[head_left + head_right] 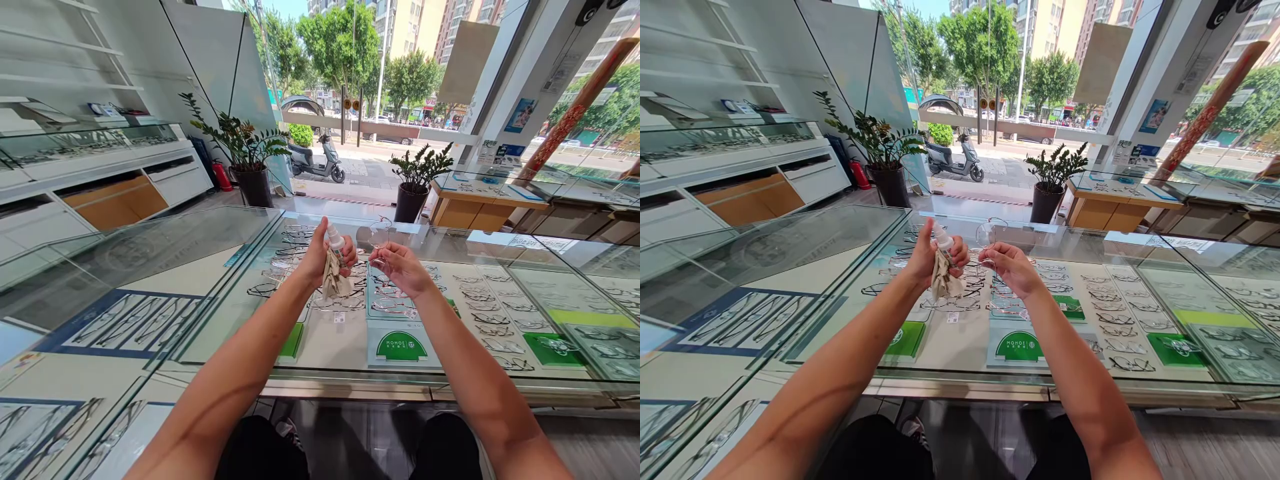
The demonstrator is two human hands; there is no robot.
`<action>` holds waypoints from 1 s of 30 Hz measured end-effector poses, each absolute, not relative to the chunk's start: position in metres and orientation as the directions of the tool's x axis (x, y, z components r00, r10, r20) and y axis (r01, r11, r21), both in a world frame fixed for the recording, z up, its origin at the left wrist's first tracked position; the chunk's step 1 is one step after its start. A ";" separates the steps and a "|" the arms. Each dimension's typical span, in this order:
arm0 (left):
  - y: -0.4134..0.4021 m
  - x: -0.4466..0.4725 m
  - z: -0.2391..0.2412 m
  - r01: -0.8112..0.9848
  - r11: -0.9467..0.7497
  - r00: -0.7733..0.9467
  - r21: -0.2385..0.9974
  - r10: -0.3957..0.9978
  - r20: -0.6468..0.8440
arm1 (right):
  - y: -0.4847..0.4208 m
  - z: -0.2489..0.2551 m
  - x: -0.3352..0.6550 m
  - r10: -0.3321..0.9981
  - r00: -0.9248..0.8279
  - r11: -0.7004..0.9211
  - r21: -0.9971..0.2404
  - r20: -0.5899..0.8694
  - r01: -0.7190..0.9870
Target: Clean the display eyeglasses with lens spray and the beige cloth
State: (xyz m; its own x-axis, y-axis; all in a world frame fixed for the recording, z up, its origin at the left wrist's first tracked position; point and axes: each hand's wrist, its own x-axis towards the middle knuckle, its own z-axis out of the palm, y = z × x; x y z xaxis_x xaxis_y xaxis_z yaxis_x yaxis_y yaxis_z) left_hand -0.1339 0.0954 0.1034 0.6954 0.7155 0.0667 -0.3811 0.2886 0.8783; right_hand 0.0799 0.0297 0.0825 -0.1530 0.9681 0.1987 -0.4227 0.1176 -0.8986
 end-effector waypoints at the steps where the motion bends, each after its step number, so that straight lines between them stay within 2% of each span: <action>1: 0.095 -0.133 0.103 -0.374 0.288 0.705 0.881 0.706 0.068 | 0.030 0.082 0.080 0.967 -0.160 0.115 -0.898 0.199 -0.425; 9: 0.097 -0.132 0.101 -0.348 0.285 0.736 0.893 0.673 0.072 | 0.028 0.084 0.078 0.963 -0.185 0.103 -0.901 0.196 -0.423; 19: 0.094 -0.130 0.106 -0.356 0.230 0.658 0.906 0.750 0.068 | 0.029 0.082 0.076 0.966 -0.183 0.092 -0.907 0.181 -0.411; 22: 0.096 -0.128 0.100 -0.304 0.066 0.558 0.950 0.821 0.121 | 0.028 0.083 0.074 0.966 -0.183 0.097 -0.908 0.185 -0.408; 24: 0.097 -0.127 0.095 -0.185 -0.147 0.435 0.972 0.874 0.215 | 0.028 0.082 0.073 0.966 -0.186 0.090 -0.908 0.180 -0.408; 26: 0.096 -0.126 0.091 -0.038 -0.334 0.331 0.942 0.885 0.328 | 0.027 0.082 0.070 0.967 -0.191 0.079 -0.911 0.169 -0.405; 30: 0.090 -0.126 0.088 0.054 -0.436 0.271 0.898 0.872 0.407 | 0.025 0.081 0.065 0.969 -0.197 0.057 -0.910 0.149 -0.411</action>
State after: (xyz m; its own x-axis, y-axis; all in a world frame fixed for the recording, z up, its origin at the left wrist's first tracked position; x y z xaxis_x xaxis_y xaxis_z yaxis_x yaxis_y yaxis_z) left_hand -0.1259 0.0898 0.0877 0.2708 0.8722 0.4074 0.0544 -0.4364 0.8981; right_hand 0.0651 0.0250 0.0807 -0.1969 0.9690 0.1493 -0.4111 0.0566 -0.9098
